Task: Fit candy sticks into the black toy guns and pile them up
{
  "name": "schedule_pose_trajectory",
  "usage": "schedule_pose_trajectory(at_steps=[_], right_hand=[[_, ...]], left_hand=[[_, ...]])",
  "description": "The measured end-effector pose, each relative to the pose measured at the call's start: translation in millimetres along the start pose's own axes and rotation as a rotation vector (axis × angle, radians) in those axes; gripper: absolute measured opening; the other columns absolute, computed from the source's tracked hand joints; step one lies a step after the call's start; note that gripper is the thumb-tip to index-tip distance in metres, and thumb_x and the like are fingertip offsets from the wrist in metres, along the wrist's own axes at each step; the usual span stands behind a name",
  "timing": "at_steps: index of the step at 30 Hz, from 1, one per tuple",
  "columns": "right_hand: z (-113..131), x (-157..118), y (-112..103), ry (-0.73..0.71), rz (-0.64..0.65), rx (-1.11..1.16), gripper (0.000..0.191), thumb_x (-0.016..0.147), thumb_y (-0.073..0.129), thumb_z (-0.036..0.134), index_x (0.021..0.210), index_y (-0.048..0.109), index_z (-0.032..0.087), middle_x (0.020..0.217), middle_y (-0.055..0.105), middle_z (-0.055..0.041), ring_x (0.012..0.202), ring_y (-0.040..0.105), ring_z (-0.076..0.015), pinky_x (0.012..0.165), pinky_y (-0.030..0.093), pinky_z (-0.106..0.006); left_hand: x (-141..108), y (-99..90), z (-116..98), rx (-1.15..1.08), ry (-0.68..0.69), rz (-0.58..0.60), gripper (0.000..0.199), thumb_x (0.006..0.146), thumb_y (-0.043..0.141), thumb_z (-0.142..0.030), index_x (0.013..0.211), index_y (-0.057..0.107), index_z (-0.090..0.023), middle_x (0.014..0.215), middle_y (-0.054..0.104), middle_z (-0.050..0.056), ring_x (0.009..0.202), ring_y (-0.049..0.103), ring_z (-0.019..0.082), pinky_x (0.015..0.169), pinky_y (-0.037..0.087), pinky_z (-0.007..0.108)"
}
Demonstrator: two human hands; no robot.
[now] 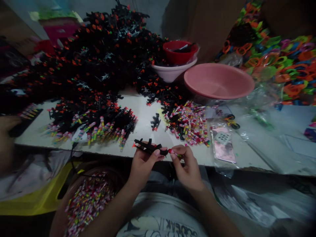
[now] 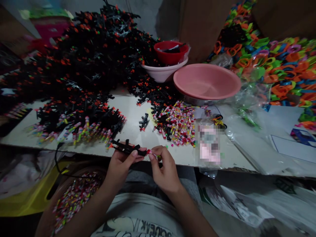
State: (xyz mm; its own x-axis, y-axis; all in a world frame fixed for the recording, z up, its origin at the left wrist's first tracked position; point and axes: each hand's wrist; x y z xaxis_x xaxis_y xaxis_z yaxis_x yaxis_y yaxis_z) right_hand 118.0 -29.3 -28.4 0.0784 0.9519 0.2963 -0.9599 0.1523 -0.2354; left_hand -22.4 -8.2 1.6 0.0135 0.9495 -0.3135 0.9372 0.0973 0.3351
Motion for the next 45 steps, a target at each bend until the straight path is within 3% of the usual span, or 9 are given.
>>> schedule_pose_trajectory(at_steps=[5, 10, 17, 25, 29, 32, 35, 38, 45], right_hand=[[2.3, 0.8, -1.5, -0.088, 0.126, -0.276, 0.004, 0.092, 0.043, 0.025, 0.091, 0.045, 0.022, 0.088, 0.06, -0.0052, 0.079, 0.057, -0.0172, 0.071, 0.045, -0.03], [-9.4, 1.4, 3.6, -0.224, 0.034, -0.603, 0.015, 0.085, 0.053, 0.032, 0.08, 0.044, 0.022, 0.063, 0.054, -0.0001, 0.057, 0.049, -0.0176, 0.056, 0.035, -0.029], [-15.4, 6.9, 13.0, -0.112, 0.101, -0.518, 0.019, 0.086, 0.054, 0.036, 0.075, 0.047, 0.022, 0.063, 0.056, 0.0006, 0.058, 0.052, -0.0162, 0.057, 0.037, -0.027], [-46.9, 24.4, -27.0, -0.057, -0.056, -0.836, 0.029, 0.088, 0.052, 0.04, 0.109, 0.057, 0.019, 0.111, 0.058, -0.0123, 0.103, 0.053, -0.0294, 0.086, 0.04, -0.044], [-58.2, 26.0, -45.3, 0.064, -0.043, -1.118, 0.026, 0.089, 0.052, 0.035, 0.11, 0.061, 0.022, 0.114, 0.057, -0.0123, 0.103, 0.052, -0.0323, 0.081, 0.039, -0.046], [-63.4, 26.1, -46.8, 0.092, 0.014, -1.168, 0.025, 0.089, 0.052, 0.033, 0.11, 0.061, 0.023, 0.113, 0.059, -0.0104, 0.103, 0.052, -0.0309, 0.082, 0.037, -0.046], [-69.0, 28.9, -43.1, 0.089, 0.006, -1.173, 0.026, 0.089, 0.052, 0.033, 0.11, 0.059, 0.02, 0.112, 0.06, -0.0109, 0.101, 0.053, -0.0294, 0.083, 0.036, -0.044], [-72.4, 33.5, -41.2, 0.092, -0.021, -1.173, 0.022, 0.089, 0.05, 0.032, 0.103, 0.059, 0.018, 0.104, 0.062, -0.0116, 0.097, 0.053, -0.029, 0.081, 0.036, -0.042], [-76.7, 30.8, -50.3, 0.02, -0.16, -0.804, 0.016, 0.088, 0.043, 0.027, 0.097, 0.053, 0.018, 0.091, 0.063, -0.01, 0.088, 0.057, -0.0261, 0.081, 0.039, -0.042]], left_hand=[[1.8, -2.6, 2.6, 0.019, -0.009, -0.022, 0.042, 0.063, 0.08, -0.037, 0.09, 0.06, -0.013, 0.084, 0.075, 0.01, 0.087, 0.071, 0.026, 0.08, 0.057, 0.038], [6.4, -5.9, 10.1, -0.031, -0.111, 0.04, 0.032, 0.068, 0.077, -0.034, 0.09, 0.065, -0.012, 0.086, 0.075, 0.009, 0.086, 0.07, 0.023, 0.08, 0.056, 0.034], [20.5, -16.2, 6.8, 0.134, -0.035, 0.039, 0.038, 0.069, 0.075, -0.04, 0.092, 0.061, -0.013, 0.084, 0.073, 0.01, 0.079, 0.07, 0.023, 0.071, 0.055, 0.032], [85.8, -84.1, -83.9, 1.187, 0.645, -0.449, 0.039, 0.085, 0.051, -0.047, 0.105, 0.066, -0.017, 0.088, 0.066, 0.008, 0.081, 0.062, 0.021, 0.078, 0.048, 0.034], [110.3, -104.0, -113.6, 1.496, 0.666, -0.594, 0.045, 0.087, 0.048, -0.042, 0.118, 0.062, -0.013, 0.105, 0.06, 0.015, 0.097, 0.059, 0.029, 0.086, 0.046, 0.042], [114.4, -96.2, -103.2, 1.545, 0.726, -0.672, 0.055, 0.085, 0.053, -0.039, 0.132, 0.05, -0.011, 0.121, 0.053, 0.02, 0.113, 0.05, 0.035, 0.095, 0.04, 0.049], [111.3, -68.4, -67.1, 1.475, 0.878, -0.423, 0.048, 0.087, 0.051, -0.032, 0.131, 0.05, -0.014, 0.125, 0.051, 0.017, 0.116, 0.047, 0.029, 0.1, 0.038, 0.044], [113.5, -33.5, -21.8, 1.43, 0.826, -0.063, 0.04, 0.088, 0.049, -0.028, 0.126, 0.054, -0.017, 0.119, 0.055, 0.013, 0.111, 0.05, 0.025, 0.099, 0.041, 0.039], [132.2, -12.4, 14.3, 1.352, 0.532, 0.061, 0.041, 0.08, 0.057, -0.02, 0.12, 0.059, -0.011, 0.12, 0.057, 0.017, 0.112, 0.053, 0.029, 0.099, 0.041, 0.044]])
Point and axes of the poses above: each hand's wrist, its own x-axis towards the middle knuckle, its own y-axis out of the palm, z = x × y
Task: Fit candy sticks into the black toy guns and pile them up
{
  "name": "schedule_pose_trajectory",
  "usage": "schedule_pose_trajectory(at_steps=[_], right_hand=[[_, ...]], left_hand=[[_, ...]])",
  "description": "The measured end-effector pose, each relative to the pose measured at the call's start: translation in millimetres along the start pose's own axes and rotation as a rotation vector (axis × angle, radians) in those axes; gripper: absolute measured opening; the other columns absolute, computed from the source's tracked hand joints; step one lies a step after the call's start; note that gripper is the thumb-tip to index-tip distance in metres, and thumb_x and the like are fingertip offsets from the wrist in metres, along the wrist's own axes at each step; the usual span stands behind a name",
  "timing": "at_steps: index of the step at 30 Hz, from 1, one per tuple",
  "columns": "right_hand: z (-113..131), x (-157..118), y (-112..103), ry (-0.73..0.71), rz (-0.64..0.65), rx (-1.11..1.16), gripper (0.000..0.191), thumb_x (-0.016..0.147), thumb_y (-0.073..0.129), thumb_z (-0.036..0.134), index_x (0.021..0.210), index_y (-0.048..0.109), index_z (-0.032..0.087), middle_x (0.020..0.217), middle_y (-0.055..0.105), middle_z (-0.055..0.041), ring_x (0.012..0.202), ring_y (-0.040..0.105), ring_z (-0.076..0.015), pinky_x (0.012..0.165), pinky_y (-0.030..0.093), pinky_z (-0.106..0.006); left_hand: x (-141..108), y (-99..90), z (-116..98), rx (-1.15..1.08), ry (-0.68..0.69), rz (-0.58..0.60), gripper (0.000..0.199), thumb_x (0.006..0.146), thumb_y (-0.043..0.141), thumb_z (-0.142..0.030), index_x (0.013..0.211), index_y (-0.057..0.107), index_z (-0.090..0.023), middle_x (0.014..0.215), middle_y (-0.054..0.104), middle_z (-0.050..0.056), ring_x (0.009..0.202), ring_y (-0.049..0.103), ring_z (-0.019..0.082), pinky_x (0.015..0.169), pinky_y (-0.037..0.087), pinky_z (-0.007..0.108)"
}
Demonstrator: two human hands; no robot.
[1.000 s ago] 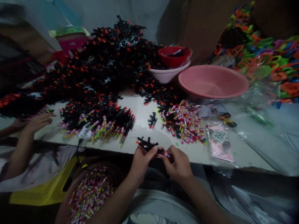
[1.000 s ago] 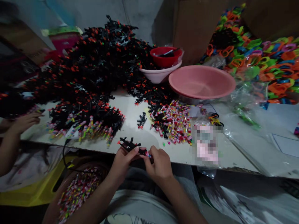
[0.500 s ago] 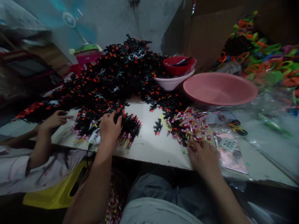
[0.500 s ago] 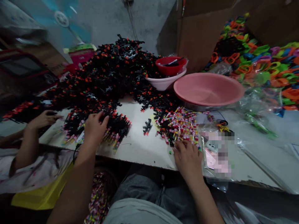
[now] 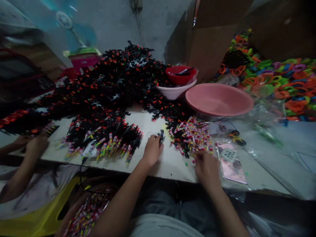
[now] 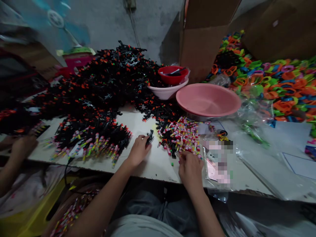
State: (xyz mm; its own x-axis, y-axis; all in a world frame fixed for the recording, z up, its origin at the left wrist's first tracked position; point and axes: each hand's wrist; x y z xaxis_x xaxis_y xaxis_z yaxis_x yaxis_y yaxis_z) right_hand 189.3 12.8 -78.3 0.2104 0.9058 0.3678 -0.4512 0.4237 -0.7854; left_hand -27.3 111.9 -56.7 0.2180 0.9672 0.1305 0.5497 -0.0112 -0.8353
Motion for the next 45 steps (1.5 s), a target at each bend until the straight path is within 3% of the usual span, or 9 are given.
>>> schedule_pose_trajectory(at_steps=[4, 8, 15, 22, 26, 29, 33, 39, 45], right_hand=[[13.4, -11.9, -1.2, 0.072, -0.003, 0.325, 0.02, 0.092, 0.038, 0.034, 0.101, 0.048, 0.019, 0.087, 0.06, -0.0077, 0.078, 0.058, -0.0212, 0.072, 0.046, -0.035], [49.1, -21.3, -2.1, -0.043, 0.1, 0.391, 0.034, 0.092, 0.044, 0.037, 0.12, 0.046, 0.019, 0.097, 0.059, -0.0085, 0.084, 0.057, -0.0205, 0.076, 0.047, -0.036], [76.8, -19.5, -13.6, -0.269, 0.133, 0.321, 0.031, 0.09, 0.052, 0.031, 0.119, 0.053, 0.021, 0.085, 0.06, -0.0055, 0.079, 0.056, -0.0204, 0.075, 0.043, -0.035], [74.2, -17.9, -22.3, -0.24, 0.288, 0.358, 0.016, 0.09, 0.049, 0.029, 0.09, 0.063, 0.021, 0.082, 0.066, -0.0046, 0.075, 0.059, -0.0189, 0.069, 0.043, -0.031], [80.8, -30.7, -14.0, -0.09, 0.36, 0.528, 0.018, 0.09, 0.049, 0.036, 0.088, 0.059, 0.021, 0.081, 0.066, -0.0037, 0.075, 0.061, -0.0176, 0.065, 0.047, -0.028], [84.2, -40.1, -8.1, -0.004, 0.437, 0.639, 0.021, 0.089, 0.05, 0.038, 0.102, 0.052, 0.022, 0.076, 0.061, -0.0007, 0.065, 0.059, -0.0154, 0.058, 0.047, -0.025], [83.7, -40.6, -7.9, 0.093, 0.347, 0.697, 0.025, 0.091, 0.046, 0.039, 0.109, 0.045, 0.021, 0.079, 0.058, -0.0008, 0.067, 0.058, -0.0149, 0.061, 0.048, -0.026], [91.2, -33.7, -14.9, -0.029, 0.299, 0.706, 0.023, 0.091, 0.046, 0.038, 0.09, 0.061, 0.021, 0.084, 0.055, -0.0044, 0.078, 0.055, -0.0174, 0.067, 0.046, -0.029], [97.4, -36.4, -9.8, 0.256, 0.207, 1.059, 0.025, 0.082, 0.062, 0.045, 0.084, 0.055, 0.021, 0.074, 0.057, 0.0, 0.067, 0.055, -0.0138, 0.062, 0.047, -0.026]], left_hand=[[-15.5, -17.9, 12.2, -0.12, 0.014, 0.001, 0.031, 0.08, 0.051, -0.014, 0.108, 0.065, -0.015, 0.106, 0.065, 0.012, 0.098, 0.061, 0.021, 0.089, 0.048, 0.033], [-50.6, -34.5, 5.9, -0.674, -0.234, -0.047, 0.028, 0.08, 0.056, -0.026, 0.104, 0.066, -0.015, 0.083, 0.066, 0.005, 0.069, 0.06, 0.014, 0.065, 0.05, 0.027], [-99.2, -56.8, -22.7, -1.301, -0.606, 0.351, 0.035, 0.07, 0.067, -0.033, 0.101, 0.069, -0.016, 0.057, 0.052, -0.003, 0.046, 0.046, 0.007, 0.044, 0.03, 0.018], [-102.1, -58.4, -16.8, -1.639, -0.613, 0.479, 0.049, 0.064, 0.072, -0.055, 0.093, 0.071, -0.016, 0.065, 0.05, -0.001, 0.053, 0.043, 0.007, 0.049, 0.035, 0.02], [-106.5, -44.7, -26.0, -1.495, -0.452, 0.317, 0.049, 0.054, 0.083, -0.047, 0.091, 0.069, -0.018, 0.082, 0.062, 0.002, 0.075, 0.055, 0.012, 0.067, 0.045, 0.021], [-108.4, -36.7, -34.2, -1.403, -0.538, 0.213, 0.037, 0.061, 0.082, -0.036, 0.087, 0.067, -0.016, 0.092, 0.068, 0.006, 0.088, 0.063, 0.017, 0.082, 0.048, 0.027], [-106.8, -39.5, -35.8, -1.522, -0.68, 0.153, 0.043, 0.065, 0.079, -0.037, 0.097, 0.058, -0.017, 0.094, 0.071, 0.008, 0.08, 0.07, 0.02, 0.075, 0.053, 0.031], [-107.2, -45.7, -31.4, -1.501, -0.681, 0.019, 0.049, 0.057, 0.085, -0.024, 0.096, 0.056, -0.017, 0.087, 0.073, 0.005, 0.078, 0.071, 0.019, 0.083, 0.054, 0.033], [-109.8, -42.9, -34.5, -1.449, -0.669, 0.069, 0.048, 0.057, 0.085, -0.025, 0.095, 0.058, -0.015, 0.086, 0.074, 0.006, 0.079, 0.071, 0.02, 0.078, 0.056, 0.033]])
Point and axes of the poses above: each hand's wrist, its own x-axis towards the middle knuckle, its own y-axis out of the palm, z = x × y
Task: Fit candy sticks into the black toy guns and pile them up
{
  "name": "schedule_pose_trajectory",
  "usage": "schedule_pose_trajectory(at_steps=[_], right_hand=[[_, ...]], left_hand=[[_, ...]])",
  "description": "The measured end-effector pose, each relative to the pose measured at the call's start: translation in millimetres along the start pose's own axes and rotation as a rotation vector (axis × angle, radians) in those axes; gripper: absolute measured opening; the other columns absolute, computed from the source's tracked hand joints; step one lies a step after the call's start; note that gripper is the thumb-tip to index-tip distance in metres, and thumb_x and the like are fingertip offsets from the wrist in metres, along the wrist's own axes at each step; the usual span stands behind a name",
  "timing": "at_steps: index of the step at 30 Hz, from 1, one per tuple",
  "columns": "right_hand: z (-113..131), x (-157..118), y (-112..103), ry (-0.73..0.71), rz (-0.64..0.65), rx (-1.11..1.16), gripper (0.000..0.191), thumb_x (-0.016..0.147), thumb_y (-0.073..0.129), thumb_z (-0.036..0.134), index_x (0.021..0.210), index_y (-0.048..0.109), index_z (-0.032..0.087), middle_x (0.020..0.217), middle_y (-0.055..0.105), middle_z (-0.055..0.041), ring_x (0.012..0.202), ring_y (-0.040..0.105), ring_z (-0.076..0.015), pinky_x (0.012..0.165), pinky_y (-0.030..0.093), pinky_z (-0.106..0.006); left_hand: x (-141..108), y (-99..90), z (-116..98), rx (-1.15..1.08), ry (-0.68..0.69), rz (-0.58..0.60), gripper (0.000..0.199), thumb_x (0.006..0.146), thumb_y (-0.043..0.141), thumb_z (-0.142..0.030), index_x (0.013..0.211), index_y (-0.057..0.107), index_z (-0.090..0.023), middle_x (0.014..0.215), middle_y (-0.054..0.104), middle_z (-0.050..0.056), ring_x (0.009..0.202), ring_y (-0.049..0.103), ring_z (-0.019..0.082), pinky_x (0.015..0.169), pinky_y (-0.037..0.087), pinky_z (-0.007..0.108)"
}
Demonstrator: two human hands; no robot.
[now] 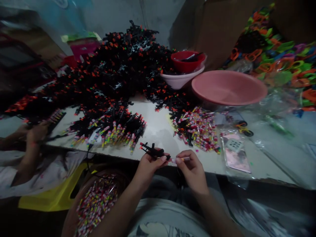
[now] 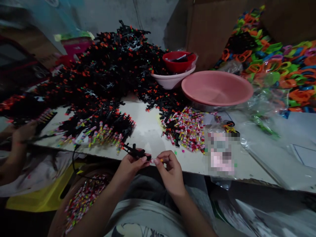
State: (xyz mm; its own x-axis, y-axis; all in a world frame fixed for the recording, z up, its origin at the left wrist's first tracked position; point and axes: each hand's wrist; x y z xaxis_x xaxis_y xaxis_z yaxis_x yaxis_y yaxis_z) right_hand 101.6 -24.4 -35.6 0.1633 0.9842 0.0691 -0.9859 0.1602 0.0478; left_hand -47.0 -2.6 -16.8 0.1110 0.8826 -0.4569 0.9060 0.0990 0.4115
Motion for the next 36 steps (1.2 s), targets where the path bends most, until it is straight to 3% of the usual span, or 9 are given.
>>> schedule_pose_trajectory(at_steps=[3, 10, 21, 27, 30, 33, 36], right_hand=[[-1.3, 0.2, 0.1, 0.038, 0.006, 0.045, 0.026, 0.079, 0.066, 0.044, 0.081, 0.053, 0.021, 0.077, 0.061, -0.0017, 0.072, 0.058, -0.0149, 0.067, 0.049, -0.028], [-7.1, -1.8, -6.6, -0.014, 0.065, -0.147, 0.023, 0.087, 0.057, 0.043, 0.089, 0.06, 0.02, 0.083, 0.065, -0.004, 0.078, 0.06, -0.0166, 0.073, 0.049, -0.029], [-5.1, -3.7, -6.0, -0.036, 0.065, -0.131, 0.027, 0.093, 0.045, 0.045, 0.094, 0.058, 0.021, 0.071, 0.061, -0.0003, 0.063, 0.057, -0.0137, 0.058, 0.046, -0.024], [-3.4, -5.3, -9.2, -0.067, 0.058, -0.363, 0.019, 0.094, 0.041, 0.038, 0.091, 0.051, 0.022, 0.071, 0.061, -0.0006, 0.063, 0.058, -0.0144, 0.057, 0.046, -0.024], [-0.7, -4.2, -11.1, -0.099, 0.147, -0.448, 0.018, 0.096, 0.036, 0.034, 0.09, 0.048, 0.022, 0.073, 0.061, -0.0015, 0.064, 0.059, -0.0148, 0.059, 0.047, -0.025], [-4.4, -4.4, -10.6, -0.173, 0.216, -0.57, 0.014, 0.092, 0.045, 0.035, 0.094, 0.046, 0.021, 0.083, 0.064, -0.0045, 0.072, 0.061, -0.0173, 0.064, 0.048, -0.028], [-14.5, -6.6, -7.7, -0.3, 0.13, -0.723, 0.02, 0.087, 0.053, 0.037, 0.093, 0.046, 0.02, 0.078, 0.063, -0.0046, 0.067, 0.059, -0.0188, 0.06, 0.047, -0.03]], left_hand=[[-1.3, 2.4, 0.1, 0.031, 0.002, 0.016, 0.045, 0.057, 0.085, -0.026, 0.092, 0.06, -0.014, 0.085, 0.074, 0.007, 0.085, 0.07, 0.021, 0.079, 0.056, 0.033], [-2.8, 3.7, 0.3, 0.019, 0.016, -0.014, 0.046, 0.055, 0.086, -0.028, 0.092, 0.061, -0.015, 0.085, 0.074, 0.007, 0.082, 0.07, 0.022, 0.081, 0.056, 0.037], [-1.6, 6.0, 6.0, 0.018, 0.013, 0.033, 0.047, 0.058, 0.085, -0.026, 0.094, 0.057, -0.015, 0.084, 0.074, 0.005, 0.079, 0.07, 0.019, 0.073, 0.057, 0.03], [1.3, 7.3, 6.9, 0.042, 0.012, 0.019, 0.046, 0.058, 0.084, -0.027, 0.094, 0.058, -0.014, 0.087, 0.074, 0.007, 0.081, 0.071, 0.021, 0.072, 0.056, 0.03], [2.7, 5.8, 8.0, 0.065, 0.011, 0.02, 0.045, 0.058, 0.084, -0.028, 0.093, 0.06, -0.013, 0.087, 0.074, 0.008, 0.08, 0.07, 0.021, 0.071, 0.056, 0.03], [2.3, 5.9, 10.1, 0.078, 0.029, 0.003, 0.043, 0.06, 0.083, -0.029, 0.095, 0.063, -0.013, 0.091, 0.074, 0.009, 0.082, 0.07, 0.02, 0.073, 0.055, 0.029], [-0.4, 8.9, 13.7, 0.079, 0.042, -0.034, 0.039, 0.062, 0.082, -0.029, 0.093, 0.066, -0.011, 0.094, 0.073, 0.01, 0.084, 0.068, 0.02, 0.076, 0.054, 0.029]])
Point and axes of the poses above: each hand's wrist, its own x-axis towards the middle knuckle, its own y-axis out of the palm, z = x × y
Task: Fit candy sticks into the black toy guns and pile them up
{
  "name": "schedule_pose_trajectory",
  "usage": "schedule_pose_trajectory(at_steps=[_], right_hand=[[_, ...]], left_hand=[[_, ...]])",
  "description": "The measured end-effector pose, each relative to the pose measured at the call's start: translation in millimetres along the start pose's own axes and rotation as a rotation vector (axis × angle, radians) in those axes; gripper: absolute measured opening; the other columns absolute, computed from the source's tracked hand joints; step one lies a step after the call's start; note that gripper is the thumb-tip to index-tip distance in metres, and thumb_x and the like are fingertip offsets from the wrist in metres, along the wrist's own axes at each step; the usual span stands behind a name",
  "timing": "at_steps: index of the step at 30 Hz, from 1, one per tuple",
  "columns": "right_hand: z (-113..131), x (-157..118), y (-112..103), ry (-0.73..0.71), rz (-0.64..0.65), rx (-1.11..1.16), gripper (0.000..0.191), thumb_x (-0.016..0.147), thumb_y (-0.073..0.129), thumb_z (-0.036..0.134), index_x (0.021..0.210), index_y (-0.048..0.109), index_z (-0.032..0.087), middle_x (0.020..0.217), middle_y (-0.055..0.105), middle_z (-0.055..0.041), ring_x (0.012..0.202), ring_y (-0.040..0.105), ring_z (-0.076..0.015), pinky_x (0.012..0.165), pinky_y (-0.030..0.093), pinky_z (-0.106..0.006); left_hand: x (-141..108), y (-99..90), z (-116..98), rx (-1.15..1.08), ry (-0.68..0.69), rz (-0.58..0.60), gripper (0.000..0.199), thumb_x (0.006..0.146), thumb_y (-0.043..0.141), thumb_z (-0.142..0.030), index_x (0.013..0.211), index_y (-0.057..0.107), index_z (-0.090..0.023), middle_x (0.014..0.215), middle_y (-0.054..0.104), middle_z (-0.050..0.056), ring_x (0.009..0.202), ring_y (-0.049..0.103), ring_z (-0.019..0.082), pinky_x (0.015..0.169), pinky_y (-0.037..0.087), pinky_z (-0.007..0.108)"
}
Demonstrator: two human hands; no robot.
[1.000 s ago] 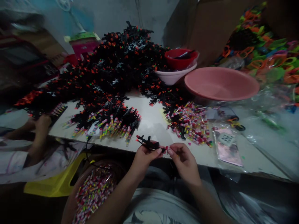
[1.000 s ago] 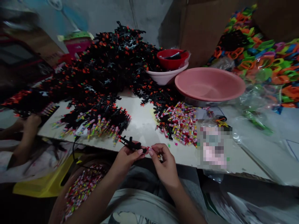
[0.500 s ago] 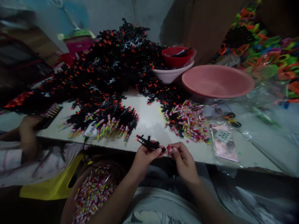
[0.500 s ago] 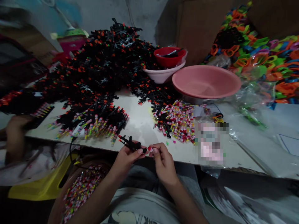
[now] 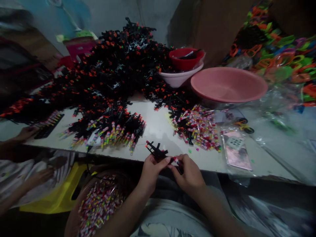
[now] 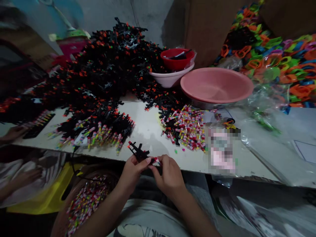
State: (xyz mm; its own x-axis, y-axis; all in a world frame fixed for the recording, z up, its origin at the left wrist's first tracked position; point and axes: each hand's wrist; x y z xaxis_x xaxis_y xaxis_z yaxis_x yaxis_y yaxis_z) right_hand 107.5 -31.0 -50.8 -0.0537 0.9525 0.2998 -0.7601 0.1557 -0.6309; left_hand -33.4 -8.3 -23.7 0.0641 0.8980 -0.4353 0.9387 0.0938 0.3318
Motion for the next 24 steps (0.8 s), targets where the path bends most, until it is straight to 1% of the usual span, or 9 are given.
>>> schedule_pose_trajectory(at_steps=[3, 6, 10, 14, 17, 18, 20, 22, 24], right_hand=[[-2.9, -2.0, 5.7, -0.094, -0.14, -0.136, 0.02, 0.09, 0.05, 0.039, 0.093, 0.048, 0.019, 0.075, 0.06, -0.0046, 0.067, 0.058, -0.0191, 0.062, 0.047, -0.031], [-2.4, 0.0, 3.2, -0.202, -0.185, -0.226, 0.017, 0.093, 0.046, 0.036, 0.093, 0.049, 0.019, 0.072, 0.058, -0.0038, 0.066, 0.055, -0.0184, 0.061, 0.044, -0.03], [-0.4, 2.3, -1.1, -0.277, -0.175, -0.313, 0.015, 0.094, 0.043, 0.029, 0.083, 0.047, 0.021, 0.063, 0.054, -0.0009, 0.058, 0.051, -0.0164, 0.056, 0.038, -0.028], [0.8, 0.9, 6.0, -0.261, -0.14, -0.325, 0.019, 0.094, 0.042, 0.028, 0.076, 0.043, 0.022, 0.055, 0.05, 0.0016, 0.05, 0.047, -0.015, 0.049, 0.031, -0.029], [-1.1, 4.1, 10.7, -0.232, -0.098, -0.233, 0.018, 0.094, 0.043, 0.031, 0.08, 0.047, 0.02, 0.06, 0.054, 0.0003, 0.054, 0.05, -0.0147, 0.053, 0.035, -0.027], [-3.6, 6.7, 9.8, -0.217, -0.075, -0.205, 0.019, 0.093, 0.046, 0.036, 0.085, 0.049, 0.019, 0.066, 0.058, -0.0012, 0.059, 0.053, -0.0155, 0.056, 0.038, -0.027], [-13.4, 13.4, 3.2, -0.168, -0.051, -0.191, 0.03, 0.09, 0.05, 0.044, 0.102, 0.052, 0.017, 0.084, 0.062, -0.0058, 0.075, 0.057, -0.0188, 0.067, 0.043, -0.03], [-29.0, 20.3, -9.5, -0.084, -0.106, -0.261, 0.039, 0.088, 0.051, 0.046, 0.114, 0.052, 0.017, 0.099, 0.061, -0.0099, 0.09, 0.056, -0.0231, 0.078, 0.043, -0.035], [-47.3, 25.6, -25.2, 0.031, -0.174, -0.41, 0.034, 0.09, 0.048, 0.04, 0.115, 0.055, 0.018, 0.106, 0.059, -0.0117, 0.098, 0.054, -0.026, 0.083, 0.041, -0.039]], left_hand=[[-2.3, 4.4, 2.9, -0.021, 0.02, -0.042, 0.037, 0.062, 0.081, -0.028, 0.092, 0.067, -0.011, 0.091, 0.073, 0.009, 0.083, 0.068, 0.019, 0.076, 0.054, 0.029], [-2.2, 7.2, 3.9, -0.071, 0.013, -0.037, 0.036, 0.062, 0.081, -0.028, 0.091, 0.067, -0.012, 0.087, 0.073, 0.009, 0.08, 0.069, 0.02, 0.073, 0.054, 0.029], [-1.2, 7.1, 5.9, -0.117, -0.022, -0.015, 0.035, 0.062, 0.081, -0.027, 0.089, 0.066, -0.011, 0.083, 0.072, 0.008, 0.075, 0.068, 0.018, 0.069, 0.055, 0.028], [-0.1, 5.6, 11.7, -0.136, -0.054, -0.014, 0.034, 0.061, 0.081, -0.026, 0.088, 0.065, -0.012, 0.083, 0.071, 0.005, 0.074, 0.066, 0.015, 0.069, 0.054, 0.026], [5.3, -0.1, 8.8, -0.067, -0.02, -0.036, 0.038, 0.061, 0.08, -0.03, 0.091, 0.064, -0.013, 0.083, 0.069, 0.004, 0.075, 0.066, 0.015, 0.07, 0.054, 0.027], [8.7, -4.7, 3.9, -0.021, 0.012, -0.049, 0.041, 0.061, 0.08, -0.033, 0.093, 0.064, -0.013, 0.083, 0.068, 0.004, 0.075, 0.066, 0.016, 0.071, 0.054, 0.028], [18.6, -19.4, -13.3, 0.119, 0.121, -0.085, 0.047, 0.061, 0.078, -0.041, 0.097, 0.062, -0.014, 0.081, 0.066, 0.003, 0.072, 0.065, 0.017, 0.07, 0.054, 0.03], [32.0, -41.5, -40.0, 0.349, 0.29, -0.155, 0.049, 0.064, 0.073, -0.046, 0.1, 0.061, -0.016, 0.079, 0.064, 0.002, 0.069, 0.064, 0.017, 0.069, 0.054, 0.033], [47.3, -68.1, -72.4, 0.702, 0.519, -0.332, 0.039, 0.072, 0.063, -0.047, 0.097, 0.061, -0.016, 0.077, 0.062, 0.003, 0.069, 0.061, 0.018, 0.072, 0.053, 0.035]])
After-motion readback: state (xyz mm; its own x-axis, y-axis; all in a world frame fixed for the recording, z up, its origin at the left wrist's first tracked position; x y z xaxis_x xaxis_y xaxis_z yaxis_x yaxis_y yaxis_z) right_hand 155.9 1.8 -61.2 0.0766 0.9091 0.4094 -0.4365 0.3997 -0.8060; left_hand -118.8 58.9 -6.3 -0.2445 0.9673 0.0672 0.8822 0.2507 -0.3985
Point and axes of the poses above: each hand's wrist, its own x-axis towards the middle knuckle, its own y-axis out of the palm, z = x × y
